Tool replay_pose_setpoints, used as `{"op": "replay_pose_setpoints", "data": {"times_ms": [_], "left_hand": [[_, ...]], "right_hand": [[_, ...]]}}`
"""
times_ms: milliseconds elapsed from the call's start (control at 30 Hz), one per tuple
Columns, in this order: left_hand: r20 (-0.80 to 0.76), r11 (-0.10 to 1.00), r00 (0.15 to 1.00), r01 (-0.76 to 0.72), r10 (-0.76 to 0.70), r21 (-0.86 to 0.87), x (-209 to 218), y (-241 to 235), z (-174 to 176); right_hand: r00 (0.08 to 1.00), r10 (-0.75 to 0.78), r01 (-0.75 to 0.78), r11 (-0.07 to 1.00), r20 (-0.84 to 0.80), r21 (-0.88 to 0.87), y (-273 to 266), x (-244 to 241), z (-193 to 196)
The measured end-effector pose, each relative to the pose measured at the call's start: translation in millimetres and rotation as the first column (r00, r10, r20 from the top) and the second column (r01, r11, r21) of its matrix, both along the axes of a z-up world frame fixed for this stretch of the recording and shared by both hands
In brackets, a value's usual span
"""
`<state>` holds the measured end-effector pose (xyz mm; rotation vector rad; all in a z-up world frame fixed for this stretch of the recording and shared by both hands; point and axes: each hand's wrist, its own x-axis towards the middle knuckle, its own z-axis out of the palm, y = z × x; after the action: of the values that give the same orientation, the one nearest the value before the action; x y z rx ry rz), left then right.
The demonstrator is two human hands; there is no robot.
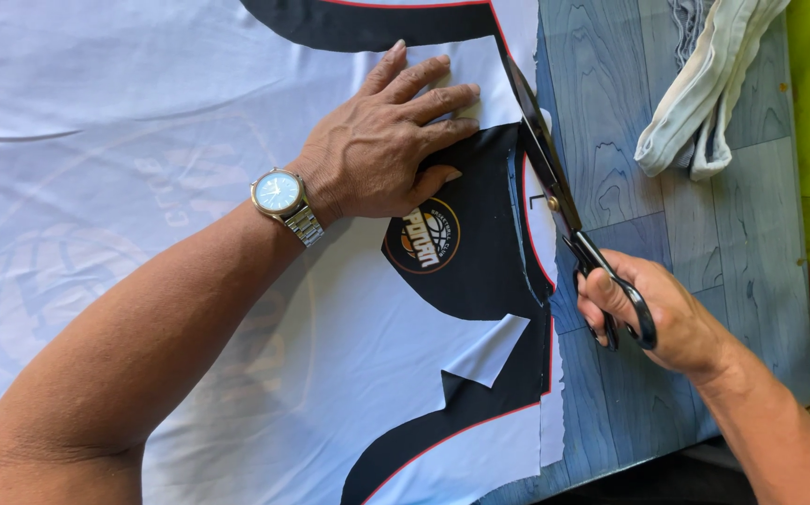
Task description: Cutting out a jersey pattern from a piece of fabric using scissors
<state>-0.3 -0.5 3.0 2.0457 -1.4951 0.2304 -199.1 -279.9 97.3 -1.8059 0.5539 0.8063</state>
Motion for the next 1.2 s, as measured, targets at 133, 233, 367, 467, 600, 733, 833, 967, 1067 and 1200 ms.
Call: {"op": "replay_pose_setpoints", "data": {"times_ms": [133, 233, 367, 467, 600, 733, 833, 967, 1067, 1200], "left_hand": [[-0.004, 1.000, 1.000, -0.002, 0.002, 0.000, 1, 0, -2], [-0.001, 1.000, 1.000, -0.008, 0.008, 0.005, 1, 1, 1], [0.001, 1.000, 1.000, -0.012, 0.012, -0.003, 0, 0, 0], [0.011, 1.000, 1.000, -0.014, 0.014, 0.002, 1, 0, 1], [-0.001, 1.000, 1.000, -0.011, 0.011, 0.025, 0, 1, 0], [-0.001, 0.999, 1.000, -0.011, 0.011, 0.034, 1, 0, 0], [-0.004, 1.000, 1.000, -0.019, 0.019, 0.016, -1, 0, 0], [0.009, 1.000, 1.000, -0.015, 0.015, 0.002, 1, 0, -1], [0.005, 1.000, 1.000, -0.007, 0.007, -0.002, 0, 1, -3], [0.022, 1.000, 1.000, -0.015, 0.015, 0.006, 3, 0, -2]], "right_hand": [[0.999, -0.007, 0.007, 1.000, 0.033, -0.002, 6, 6, -3], [1.000, -0.014, 0.014, 1.000, 0.024, -0.013, 7, 8, -4], [1.000, 0.006, -0.005, 1.000, 0.020, -0.029, 4, 7, -12], [0.999, -0.015, 0.015, 1.000, 0.032, -0.010, 1, 7, -18], [1.000, -0.017, 0.017, 1.000, 0.020, -0.009, 7, 13, -11], [0.998, -0.056, 0.055, 0.997, 0.033, 0.046, 6, 24, -13], [0.998, -0.063, 0.062, 0.998, 0.028, 0.034, 10, 30, -12], [0.998, -0.041, 0.041, 0.999, 0.041, 0.018, 14, 33, -15], [0.999, -0.029, 0.033, 0.994, 0.039, -0.101, 18, 33, -14], [0.999, -0.004, 0.009, 0.992, 0.045, -0.122, 13, 38, -17]]}}
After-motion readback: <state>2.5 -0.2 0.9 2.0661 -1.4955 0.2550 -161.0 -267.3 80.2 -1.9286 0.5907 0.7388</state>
